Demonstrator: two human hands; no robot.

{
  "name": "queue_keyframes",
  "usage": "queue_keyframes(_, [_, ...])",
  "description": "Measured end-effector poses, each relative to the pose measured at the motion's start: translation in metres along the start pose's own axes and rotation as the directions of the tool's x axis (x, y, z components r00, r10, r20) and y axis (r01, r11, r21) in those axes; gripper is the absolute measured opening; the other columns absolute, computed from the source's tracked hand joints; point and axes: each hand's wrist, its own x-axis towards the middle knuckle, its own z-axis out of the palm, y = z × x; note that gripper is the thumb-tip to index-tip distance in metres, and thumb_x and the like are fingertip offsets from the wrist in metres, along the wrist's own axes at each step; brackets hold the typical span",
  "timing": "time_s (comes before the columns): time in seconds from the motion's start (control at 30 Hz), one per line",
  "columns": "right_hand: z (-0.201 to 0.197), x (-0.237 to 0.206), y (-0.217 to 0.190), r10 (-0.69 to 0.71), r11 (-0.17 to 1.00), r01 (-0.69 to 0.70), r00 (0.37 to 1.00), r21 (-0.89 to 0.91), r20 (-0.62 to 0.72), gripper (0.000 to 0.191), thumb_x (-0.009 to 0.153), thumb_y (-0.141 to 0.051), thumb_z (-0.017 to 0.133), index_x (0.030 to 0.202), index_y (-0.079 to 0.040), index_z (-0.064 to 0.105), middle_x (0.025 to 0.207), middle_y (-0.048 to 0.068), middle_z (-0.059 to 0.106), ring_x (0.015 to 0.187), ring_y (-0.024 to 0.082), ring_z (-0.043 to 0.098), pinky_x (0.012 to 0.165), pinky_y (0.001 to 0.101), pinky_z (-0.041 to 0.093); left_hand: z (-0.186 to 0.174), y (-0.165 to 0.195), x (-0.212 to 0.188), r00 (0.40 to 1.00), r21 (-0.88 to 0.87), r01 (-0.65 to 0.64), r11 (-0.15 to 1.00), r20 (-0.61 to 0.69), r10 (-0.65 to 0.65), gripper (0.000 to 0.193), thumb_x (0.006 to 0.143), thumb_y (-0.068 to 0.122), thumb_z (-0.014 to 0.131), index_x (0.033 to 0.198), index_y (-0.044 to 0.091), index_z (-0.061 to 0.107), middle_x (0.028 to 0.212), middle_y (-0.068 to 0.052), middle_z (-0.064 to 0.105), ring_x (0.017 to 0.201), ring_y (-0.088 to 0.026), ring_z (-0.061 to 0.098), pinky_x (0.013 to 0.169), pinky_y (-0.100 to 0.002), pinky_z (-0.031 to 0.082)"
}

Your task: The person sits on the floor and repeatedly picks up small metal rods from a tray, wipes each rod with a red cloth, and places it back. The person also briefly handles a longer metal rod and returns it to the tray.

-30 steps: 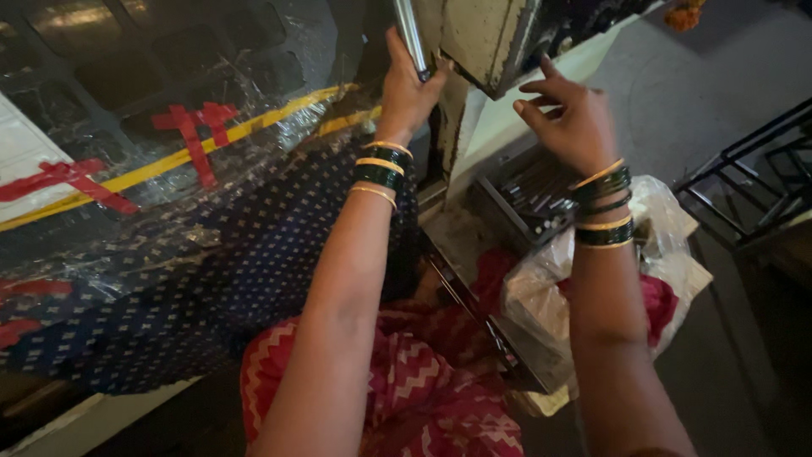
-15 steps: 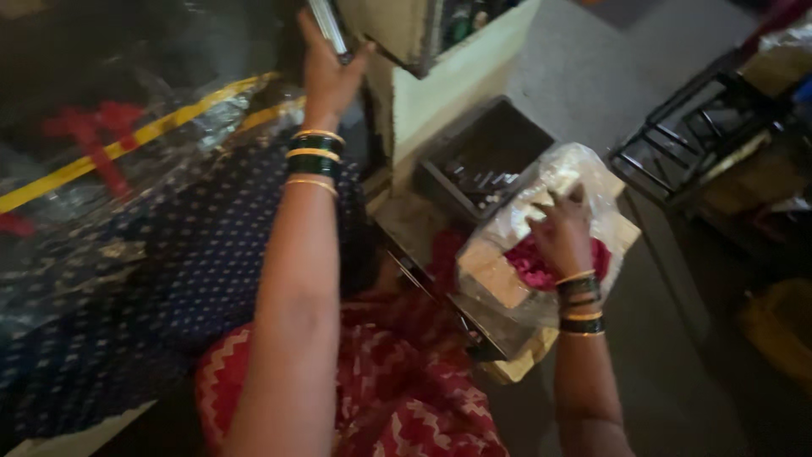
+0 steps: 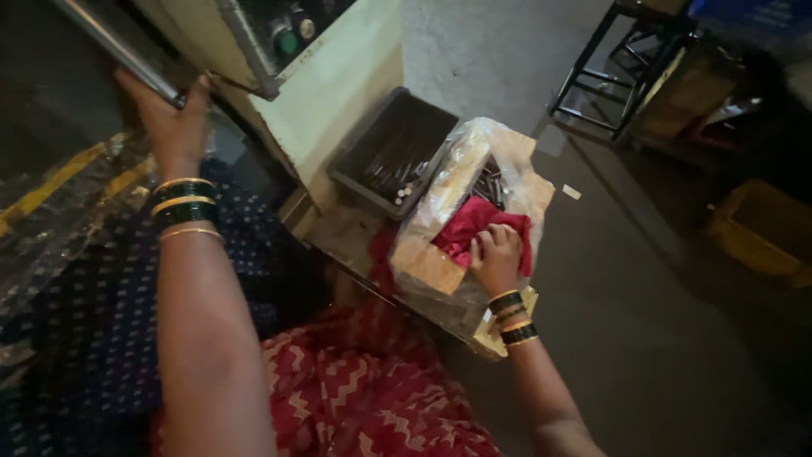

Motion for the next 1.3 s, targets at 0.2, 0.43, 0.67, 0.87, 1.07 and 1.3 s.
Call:
queue_keyframes(0.2, [-0.003,0.004,-0.016,-0.009,1.0,0.01,1.0,-0.024,0.021,0.013,0.089,-0.017,0.07,0.099,-0.008,0.068,0.118,0.012,0.064,0.122,0.036,0.054,0.105,0.0504,0.039,-0.004,0.01,0.002,0.985,0.02,-0.16,0.987,-0.063,0.161,0.108,0.103,0.027,0.083,0.163,-0.006,-0.001,0.174,-0.029,0.032,0.162,-0.036,0.037,0.135,-0.04,0.028])
queue_keyframes(0.43, [0.0,0.007,-0.011,-0.027,0.999,0.032,0.99,-0.032,0.141,0.016,0.09,-0.019,0.067,0.099,-0.006,0.067,0.115,0.013,0.062,0.124,0.034,0.053,0.107,0.0502,0.037,-0.004,0.036,-0.003,0.988,-0.121,-0.144,0.982,-0.073,0.136,0.111,0.105,0.024,0.086,0.166,-0.004,-0.002,0.166,-0.027,0.044,0.15,-0.033,0.053,0.126,-0.038,0.04])
queue_keyframes(0.67, [0.009,0.006,-0.005,-0.025,0.994,0.044,0.981,-0.1,0.191,0.02,0.088,-0.024,0.066,0.1,-0.008,0.066,0.115,0.012,0.062,0.124,0.033,0.052,0.108,0.0502,0.036,-0.006,0.053,-0.009,0.983,-0.134,-0.178,0.975,-0.078,0.168,0.109,0.106,0.02,0.085,0.166,-0.004,-0.003,0.166,-0.028,0.044,0.15,-0.033,0.053,0.127,-0.038,0.041])
queue_keyframes(0.87, [0.014,0.008,-0.001,-0.019,0.99,0.05,0.976,-0.136,0.216,0.019,0.084,-0.023,0.064,0.097,-0.01,0.066,0.113,0.012,0.062,0.124,0.032,0.052,0.108,0.0508,0.035,-0.009,0.066,-0.012,0.975,-0.201,-0.223,0.954,-0.038,0.219,0.111,0.106,0.019,0.085,0.163,-0.004,-0.008,0.167,-0.028,0.043,0.151,-0.034,0.052,0.128,-0.039,0.041])
queue_keyframes(1.07, [0.015,0.007,0.001,-0.035,0.988,0.065,0.977,-0.139,0.208,0.018,0.085,-0.023,0.063,0.097,-0.009,0.066,0.114,0.012,0.061,0.125,0.032,0.051,0.109,0.0504,0.035,-0.011,0.078,-0.015,0.983,-0.172,-0.185,0.968,-0.028,0.183,0.115,0.102,0.018,0.085,0.164,-0.003,-0.01,0.167,-0.03,0.037,0.151,-0.036,0.047,0.127,-0.04,0.037])
queue_keyframes(1.3, [0.012,0.015,-0.001,-0.032,0.979,0.08,0.969,-0.19,0.244,0.028,0.082,-0.026,0.062,0.102,-0.009,0.07,0.117,0.012,0.061,0.126,0.032,0.05,0.109,0.0505,0.034,-0.015,0.089,-0.018,0.992,-0.153,-0.122,0.981,0.001,0.123,0.116,0.105,0.024,0.087,0.165,-0.001,-0.009,0.167,-0.029,0.04,0.151,-0.035,0.049,0.127,-0.039,0.037])
